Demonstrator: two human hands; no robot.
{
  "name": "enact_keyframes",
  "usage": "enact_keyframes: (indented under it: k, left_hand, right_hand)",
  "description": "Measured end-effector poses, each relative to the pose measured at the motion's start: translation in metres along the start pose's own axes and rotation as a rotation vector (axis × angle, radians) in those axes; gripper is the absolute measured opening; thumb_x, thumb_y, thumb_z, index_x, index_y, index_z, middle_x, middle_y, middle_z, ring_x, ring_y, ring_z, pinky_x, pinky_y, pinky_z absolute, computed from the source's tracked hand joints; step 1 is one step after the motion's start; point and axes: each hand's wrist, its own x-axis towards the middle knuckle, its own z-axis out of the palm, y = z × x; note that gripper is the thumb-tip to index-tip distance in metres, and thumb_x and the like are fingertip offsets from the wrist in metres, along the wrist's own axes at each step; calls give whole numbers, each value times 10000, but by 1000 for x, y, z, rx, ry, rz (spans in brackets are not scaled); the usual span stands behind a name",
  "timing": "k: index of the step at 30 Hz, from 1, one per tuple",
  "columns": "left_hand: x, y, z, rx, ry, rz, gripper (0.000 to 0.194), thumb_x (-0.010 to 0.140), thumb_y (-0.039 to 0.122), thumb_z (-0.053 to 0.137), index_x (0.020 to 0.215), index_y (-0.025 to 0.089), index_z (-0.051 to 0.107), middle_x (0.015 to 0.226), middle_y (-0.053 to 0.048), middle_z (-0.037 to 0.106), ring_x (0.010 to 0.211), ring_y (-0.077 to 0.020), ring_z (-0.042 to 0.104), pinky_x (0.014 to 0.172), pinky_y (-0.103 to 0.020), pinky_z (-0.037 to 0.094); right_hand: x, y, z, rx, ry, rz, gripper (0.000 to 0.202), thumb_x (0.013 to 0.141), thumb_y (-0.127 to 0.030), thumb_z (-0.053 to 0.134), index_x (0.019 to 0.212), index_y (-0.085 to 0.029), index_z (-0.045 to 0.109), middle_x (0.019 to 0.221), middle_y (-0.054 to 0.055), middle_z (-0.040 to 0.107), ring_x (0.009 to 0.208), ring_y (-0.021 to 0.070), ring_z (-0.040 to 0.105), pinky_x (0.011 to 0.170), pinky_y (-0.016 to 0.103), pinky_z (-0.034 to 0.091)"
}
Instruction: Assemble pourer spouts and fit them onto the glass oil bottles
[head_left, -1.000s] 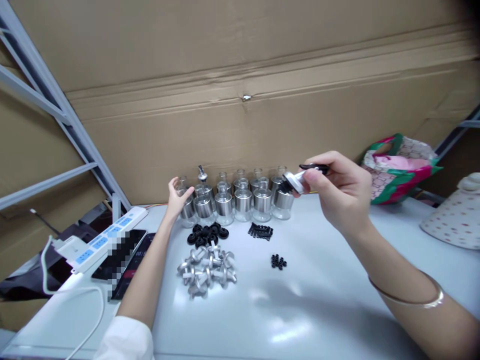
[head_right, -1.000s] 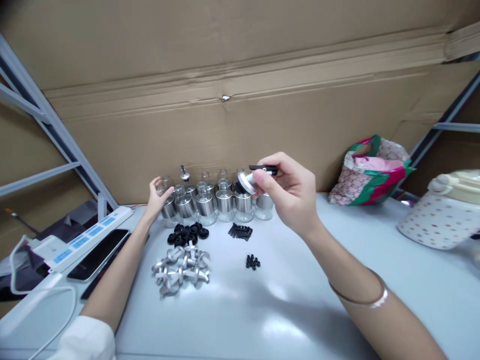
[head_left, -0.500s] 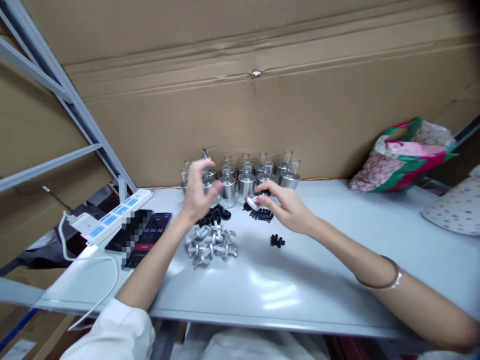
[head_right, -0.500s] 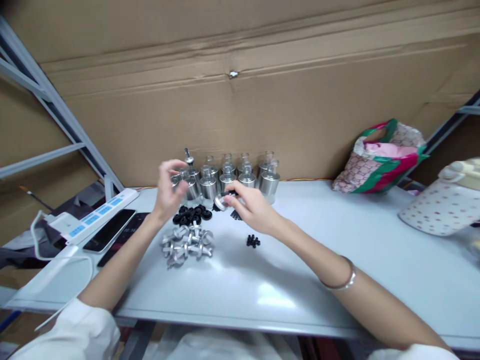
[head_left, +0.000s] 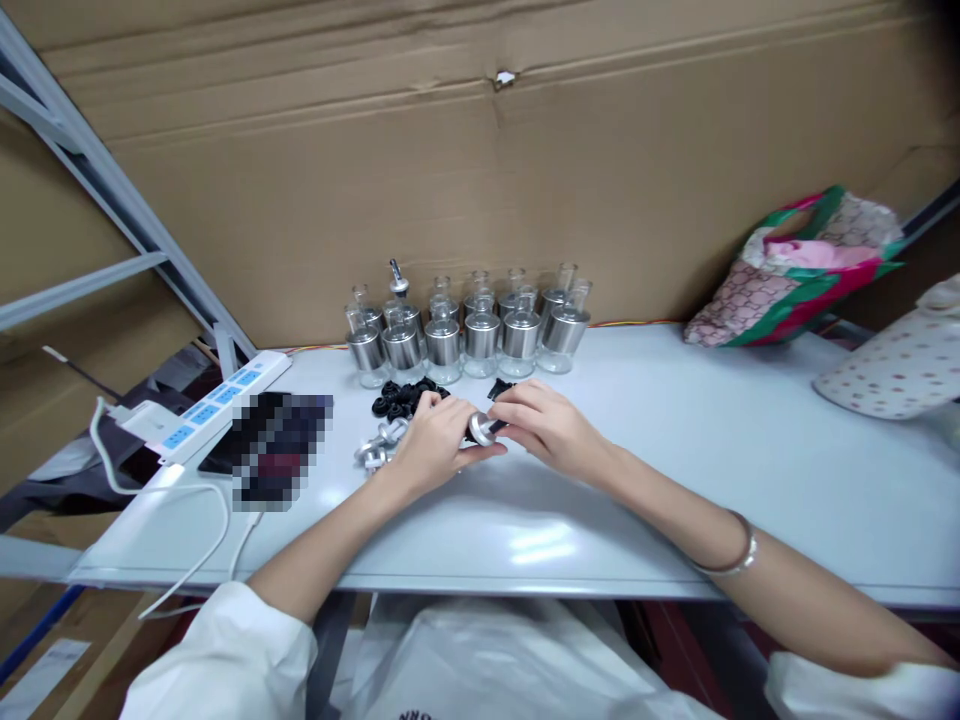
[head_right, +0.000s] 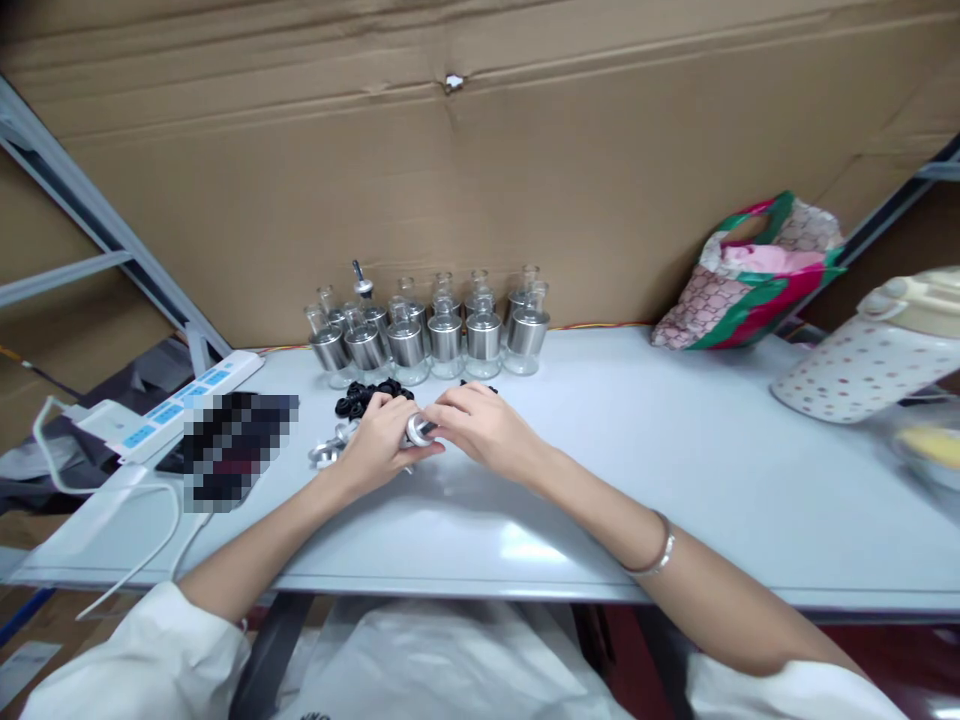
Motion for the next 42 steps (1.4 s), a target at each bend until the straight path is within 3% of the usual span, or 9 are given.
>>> enact_keyframes:
  k: [6,9,14,19,27,30,34,38,42]
  left_hand:
    - [-1,3,-3,70,50,33,505,862,645,396,768,166,526,682,-14,581,661,-164,524,714,-328,301]
    - [-1,4,-5,47,65,62,602,818,724,352,825,157,555,695,-20,588,643,-161,518,722,-332,312]
    - [-3,6,-6,-35,25,148,700,767,796,265,752,155,547,616,-3,555,550,-130,444,715,-333,328]
    - [-5,5,-1,-17,18,163,548,884,647,331,716,166,532,589,2,566,528,-122,447,716,-330,333]
    - [-6,9,2,2,-16,133,459,919,567,351,739,179,517,600,17,596,524,-117,485,726,-333,308]
    - [-5,11,0,13,-37,154,438,916,570,369,782,178,512,638,9,616,568,-125,519,727,-334,293]
    - [-3,3,-7,9,0,136,339,908,512,442,867,179,495,738,-13,651,638,-142,535,730,-332,304]
    - [-5,-12,-12,19,140,32,240,874,421,464,945,193,432,880,-51,649,728,-177,534,785,-369,348]
    - [-6,-20,-10,8,298,11,185,852,289,423,999,207,346,928,-64,588,843,-200,542,802,-384,381]
  right_hand:
    - [-3,-1,-5,-231,49,-94,358,968,-380,426,749,-156,598,574,-5,523,540,115,438,563,266,318]
    - [-4,-1,-5,-302,70,-179,300,968,-341,443,822,-148,619,534,-27,460,506,112,390,524,263,300]
    - [-5,-1,-10,-288,87,-289,163,950,-266,489,1020,-153,585,603,-10,522,556,124,441,553,266,347]
    - [-4,-5,-9,-199,91,-285,232,964,-266,444,1123,-117,523,705,43,591,623,148,508,570,282,386]
    - [-6,-5,-2,-253,41,-244,248,963,-263,395,876,-134,589,618,41,545,567,167,459,547,311,350]
    - [-6,-7,-3,-102,118,-170,291,974,-191,294,843,-165,552,609,28,538,541,154,448,547,294,360]
    - [-6,0,-5,25,164,90,261,975,-173,294,847,-183,521,669,31,579,584,139,513,583,252,414]
    - [-15,37,-8,-45,73,390,207,954,-209,371,953,-158,571,814,81,610,703,168,577,652,274,450]
    - [-29,69,-9,-39,-126,546,191,900,-182,405,934,-156,591,846,94,629,732,193,595,684,302,466]
